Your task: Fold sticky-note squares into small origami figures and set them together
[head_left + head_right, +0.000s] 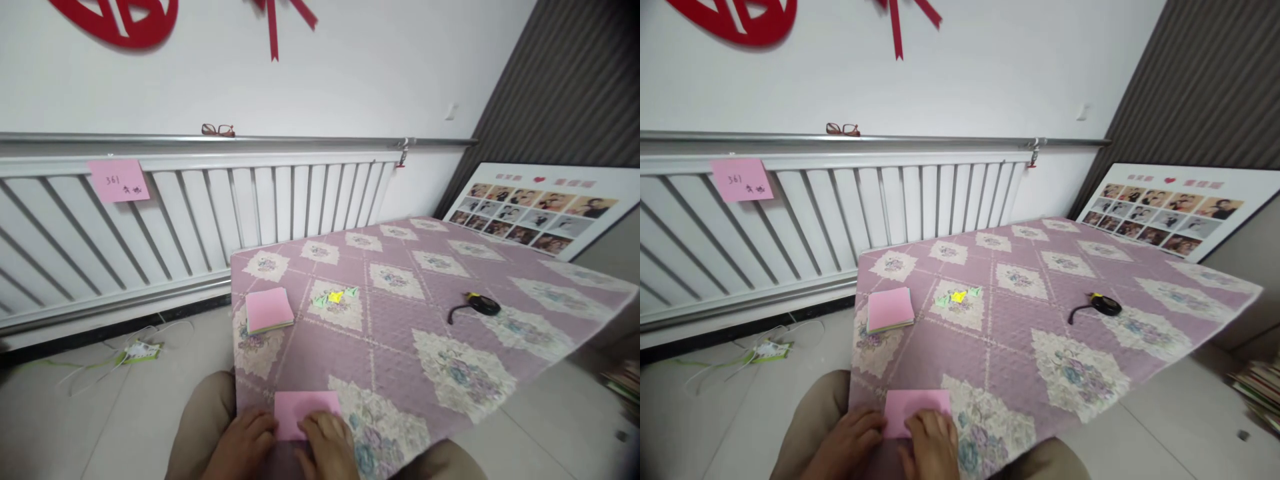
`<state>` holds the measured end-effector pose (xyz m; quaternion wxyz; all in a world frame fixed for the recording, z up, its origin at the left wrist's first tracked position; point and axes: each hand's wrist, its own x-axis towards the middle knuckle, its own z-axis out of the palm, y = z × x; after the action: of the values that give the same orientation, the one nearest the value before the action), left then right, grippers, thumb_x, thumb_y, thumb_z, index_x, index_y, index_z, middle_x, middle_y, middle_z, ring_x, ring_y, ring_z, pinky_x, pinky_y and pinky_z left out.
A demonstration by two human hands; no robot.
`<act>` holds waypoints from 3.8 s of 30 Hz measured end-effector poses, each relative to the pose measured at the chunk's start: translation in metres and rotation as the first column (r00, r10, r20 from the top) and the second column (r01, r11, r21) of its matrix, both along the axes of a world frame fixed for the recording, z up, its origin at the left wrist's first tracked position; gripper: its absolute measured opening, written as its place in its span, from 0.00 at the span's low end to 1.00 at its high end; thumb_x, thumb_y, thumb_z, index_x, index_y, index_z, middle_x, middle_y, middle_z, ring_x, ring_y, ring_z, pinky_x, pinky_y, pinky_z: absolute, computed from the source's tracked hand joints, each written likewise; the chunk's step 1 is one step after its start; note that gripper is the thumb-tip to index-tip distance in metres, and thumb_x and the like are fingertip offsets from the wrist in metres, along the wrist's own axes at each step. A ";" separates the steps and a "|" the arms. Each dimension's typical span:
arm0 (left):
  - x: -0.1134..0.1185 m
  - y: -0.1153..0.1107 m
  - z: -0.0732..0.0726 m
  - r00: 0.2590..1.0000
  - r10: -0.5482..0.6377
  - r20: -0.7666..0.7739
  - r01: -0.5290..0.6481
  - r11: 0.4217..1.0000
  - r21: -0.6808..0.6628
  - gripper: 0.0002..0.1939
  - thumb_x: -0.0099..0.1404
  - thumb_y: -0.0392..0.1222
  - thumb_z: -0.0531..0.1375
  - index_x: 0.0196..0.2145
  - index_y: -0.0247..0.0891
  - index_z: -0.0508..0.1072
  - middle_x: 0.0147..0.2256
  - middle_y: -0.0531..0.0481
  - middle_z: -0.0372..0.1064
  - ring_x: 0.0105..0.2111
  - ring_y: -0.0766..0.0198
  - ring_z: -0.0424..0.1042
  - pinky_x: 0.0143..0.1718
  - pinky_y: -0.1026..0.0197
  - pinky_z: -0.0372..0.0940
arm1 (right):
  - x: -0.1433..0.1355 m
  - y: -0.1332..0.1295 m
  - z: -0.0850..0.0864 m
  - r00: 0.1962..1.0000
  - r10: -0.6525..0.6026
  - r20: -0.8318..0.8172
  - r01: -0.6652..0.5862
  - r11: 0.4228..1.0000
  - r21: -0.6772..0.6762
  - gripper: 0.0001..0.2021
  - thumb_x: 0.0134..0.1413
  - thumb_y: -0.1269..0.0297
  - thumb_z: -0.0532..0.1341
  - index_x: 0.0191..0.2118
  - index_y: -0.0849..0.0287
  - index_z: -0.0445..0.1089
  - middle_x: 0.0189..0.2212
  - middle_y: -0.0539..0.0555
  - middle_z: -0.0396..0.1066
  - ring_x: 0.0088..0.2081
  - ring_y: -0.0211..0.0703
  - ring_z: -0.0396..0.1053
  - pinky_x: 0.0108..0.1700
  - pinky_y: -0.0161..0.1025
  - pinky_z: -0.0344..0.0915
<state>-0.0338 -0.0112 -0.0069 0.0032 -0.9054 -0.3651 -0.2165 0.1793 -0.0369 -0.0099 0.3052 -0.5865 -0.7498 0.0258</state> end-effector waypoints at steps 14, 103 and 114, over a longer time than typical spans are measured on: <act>0.015 0.012 0.007 0.992 -0.024 -0.127 0.021 1.000 -0.021 0.06 0.65 0.35 0.59 0.40 0.39 0.69 0.43 0.51 0.69 0.44 0.60 0.66 0.47 0.58 0.60 | -0.002 0.005 0.004 0.997 0.070 0.012 -0.071 0.997 0.021 0.07 0.51 0.72 0.63 0.34 0.51 0.70 0.33 0.48 0.70 0.37 0.45 0.65 0.46 0.43 0.56; 0.050 -0.001 0.006 0.884 0.455 -0.108 -0.459 0.802 -0.382 0.14 0.62 0.47 0.58 0.21 0.41 0.71 0.28 0.50 0.68 0.33 0.56 0.64 0.41 0.49 0.54 | 0.015 0.001 0.007 0.967 -0.230 0.106 0.241 0.966 -0.099 0.14 0.56 0.59 0.58 0.21 0.52 0.65 0.26 0.53 0.68 0.34 0.49 0.63 0.38 0.48 0.54; 0.053 -0.001 0.011 0.876 0.452 -0.170 -0.481 0.789 -0.383 0.11 0.61 0.44 0.60 0.22 0.40 0.70 0.29 0.51 0.67 0.35 0.55 0.65 0.43 0.48 0.53 | 0.013 0.001 0.011 0.961 -0.248 0.124 0.266 0.951 -0.158 0.12 0.52 0.61 0.62 0.20 0.53 0.66 0.27 0.51 0.68 0.36 0.50 0.63 0.39 0.46 0.53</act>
<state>0.0190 -0.0121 0.0044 -0.1224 -0.7739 -0.6141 -0.0949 0.1918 -0.0360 0.0014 0.2149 -0.7042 -0.6764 0.0208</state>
